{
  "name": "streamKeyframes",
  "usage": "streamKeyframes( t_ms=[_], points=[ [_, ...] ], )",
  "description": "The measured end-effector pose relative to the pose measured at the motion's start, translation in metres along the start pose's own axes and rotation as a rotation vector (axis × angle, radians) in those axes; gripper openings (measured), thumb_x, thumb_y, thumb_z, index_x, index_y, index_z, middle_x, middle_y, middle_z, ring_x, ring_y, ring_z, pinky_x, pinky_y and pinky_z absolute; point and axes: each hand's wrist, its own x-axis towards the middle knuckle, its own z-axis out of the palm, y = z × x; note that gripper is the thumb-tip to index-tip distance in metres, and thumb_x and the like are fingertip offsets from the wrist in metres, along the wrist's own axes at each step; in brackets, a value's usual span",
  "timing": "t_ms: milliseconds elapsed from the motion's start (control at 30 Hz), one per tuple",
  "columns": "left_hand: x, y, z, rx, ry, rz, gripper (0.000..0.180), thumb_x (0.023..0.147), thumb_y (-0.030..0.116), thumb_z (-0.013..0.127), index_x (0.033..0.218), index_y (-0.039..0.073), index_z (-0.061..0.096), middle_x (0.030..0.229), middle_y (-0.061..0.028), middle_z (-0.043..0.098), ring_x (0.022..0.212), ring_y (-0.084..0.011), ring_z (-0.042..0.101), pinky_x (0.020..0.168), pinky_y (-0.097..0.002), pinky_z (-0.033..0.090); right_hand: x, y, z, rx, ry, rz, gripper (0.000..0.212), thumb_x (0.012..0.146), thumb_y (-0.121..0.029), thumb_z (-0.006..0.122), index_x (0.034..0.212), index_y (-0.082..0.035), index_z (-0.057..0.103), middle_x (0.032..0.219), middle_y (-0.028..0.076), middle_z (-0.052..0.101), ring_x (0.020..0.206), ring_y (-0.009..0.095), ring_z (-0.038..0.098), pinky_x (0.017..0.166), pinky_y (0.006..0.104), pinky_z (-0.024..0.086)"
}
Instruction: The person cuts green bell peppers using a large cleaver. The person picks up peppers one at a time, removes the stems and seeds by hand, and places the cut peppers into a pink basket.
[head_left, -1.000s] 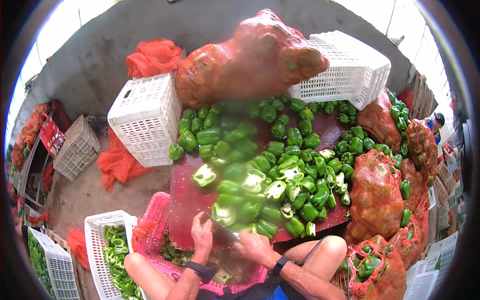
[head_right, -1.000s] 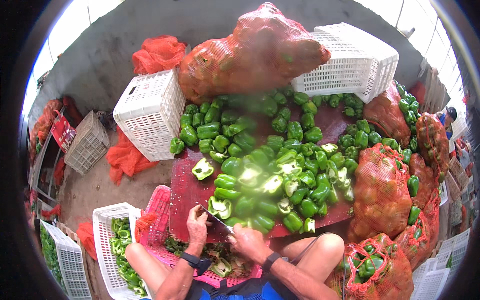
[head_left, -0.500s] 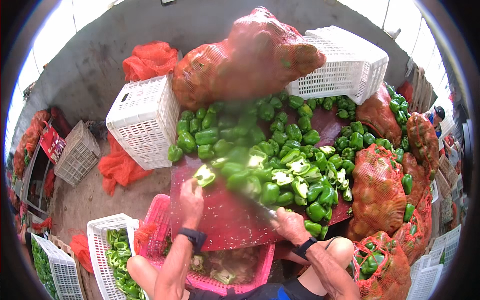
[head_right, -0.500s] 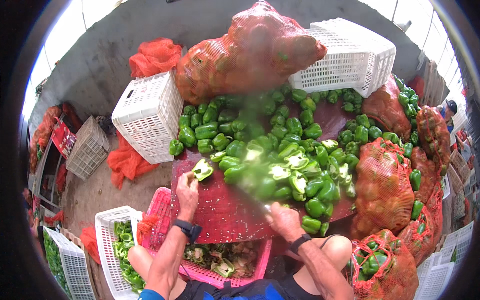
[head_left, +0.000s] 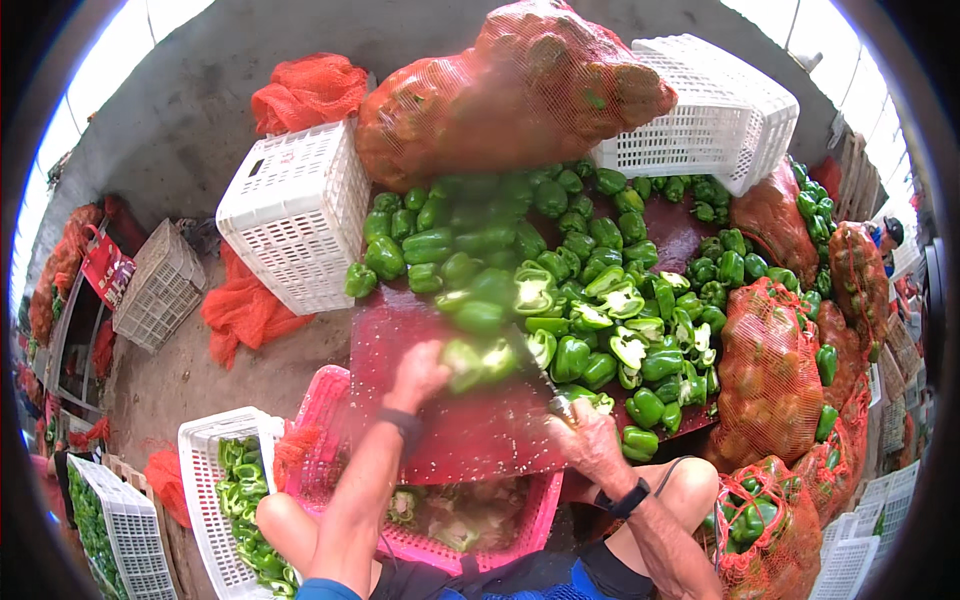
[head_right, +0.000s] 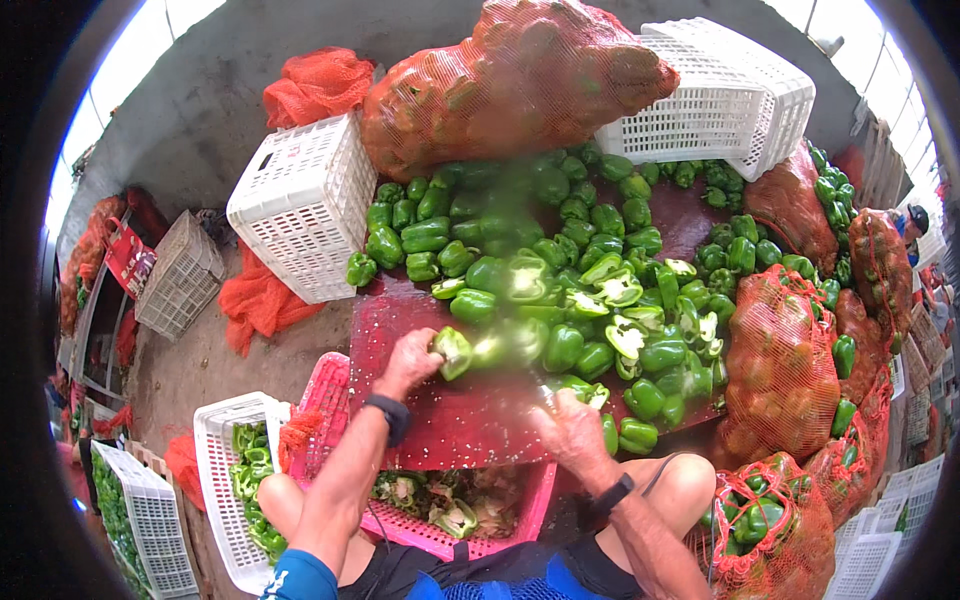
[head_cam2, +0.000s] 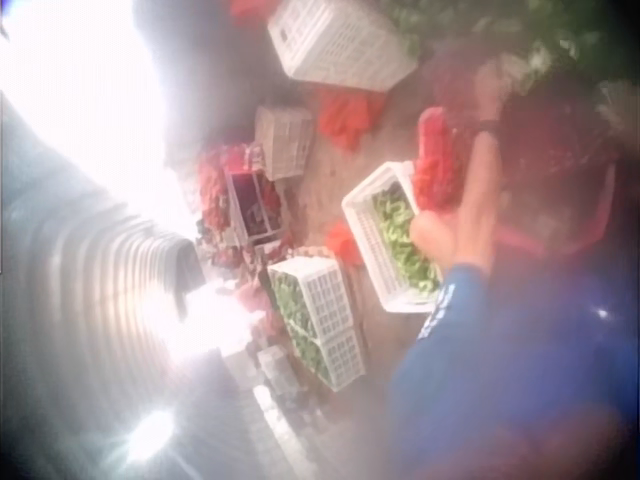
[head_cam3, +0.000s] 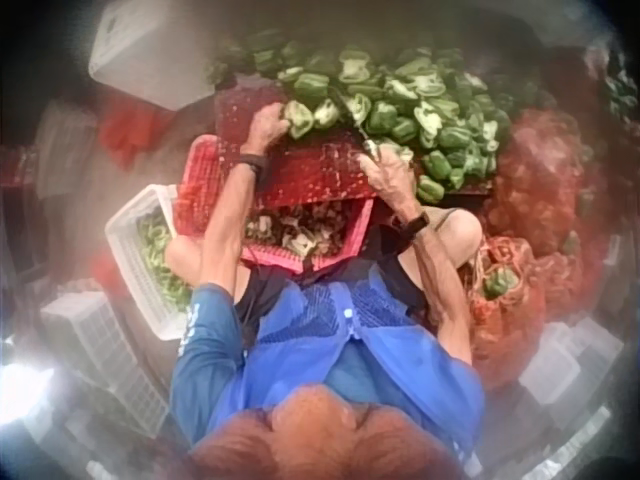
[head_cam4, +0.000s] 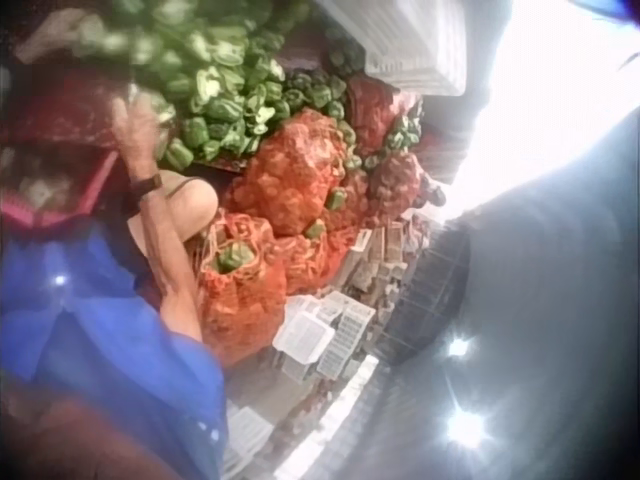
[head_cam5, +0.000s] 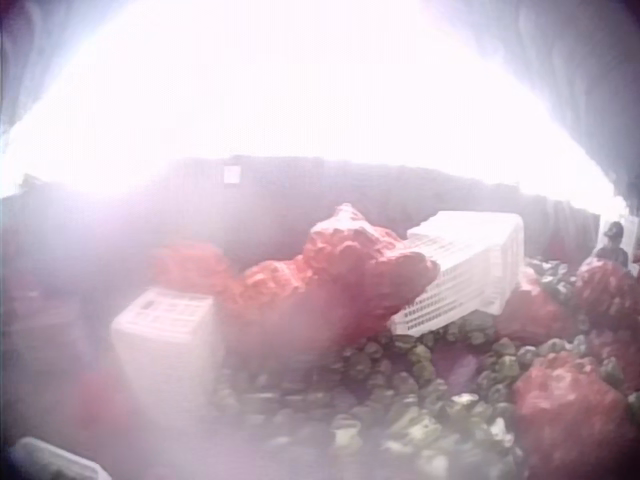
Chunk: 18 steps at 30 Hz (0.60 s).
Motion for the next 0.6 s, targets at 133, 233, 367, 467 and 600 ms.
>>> streamKeyframes(
  t_ms=[133,233,367,467,600],
  points=[
    [-0.067,0.042,0.03,-0.268,0.012,-0.312,0.043,0.077,0.028,0.079,0.104,-0.002,0.061,0.079,-0.0168,0.069,0.065,-0.0231,0.067,0.06,-0.037,0.055,-0.011,-0.017,0.01,-0.142,0.02,-0.283,0.008,0.088,-0.021,0.067,0.087,-0.013,0.064,0.082,0.015,0.046,0.059,0.035,0.057,0.054,0.0481,0.048],
    [-0.107,0.055,0.039,-0.345,-0.033,-0.352,0.049,0.081,0.03,0.081,0.107,-0.004,0.058,0.071,-0.0099,0.067,0.051,-0.0141,0.061,0.047,-0.0301,0.051,0.007,-0.028,-0.019,-0.181,0.013,-0.175,0.012,0.087,-0.023,0.069,0.086,-0.012,0.063,0.077,0.015,0.053,0.061,0.035,0.061,0.053,0.0467,0.05],
    [-0.1,0.109,0.033,-0.402,-0.113,-0.218,0.045,0.085,0.03,0.066,0.119,0.001,0.062,0.107,-0.0226,0.07,0.097,-0.0362,0.069,0.083,-0.045,0.054,0.047,-0.042,-0.114,0.006,0.117,-0.039,0.029,0.087,-0.021,0.074,0.083,-0.001,0.054,0.063,0.012,0.056,0.054,0.021,0.052,0.052,0.0402,0.045],
    [-0.068,0.133,0.031,-0.452,-0.051,0.025,0.034,0.088,0.02,0.06,0.114,-0.001,0.062,0.094,-0.0216,0.069,0.081,-0.036,0.067,0.074,-0.0426,0.054,0.061,-0.052,-0.194,-0.141,0.269,-0.088,0.025,0.089,-0.019,0.071,0.085,0.0,0.056,0.067,0.016,0.062,0.058,0.024,0.059,0.054,0.0415,0.045],
    [0.009,0.111,-0.005,-0.15,0.234,0.27,0.034,0.082,0.016,0.07,0.113,0.004,0.066,0.112,-0.0185,0.068,0.107,-0.0349,0.064,0.093,-0.0417,0.053,0.039,-0.082,-0.214,-0.025,0.32,0.061,0.019,0.09,-0.016,0.069,0.09,0.001,0.061,0.073,0.012,0.064,0.062,0.019,0.059,0.057,0.0379,0.047]
  ],
)
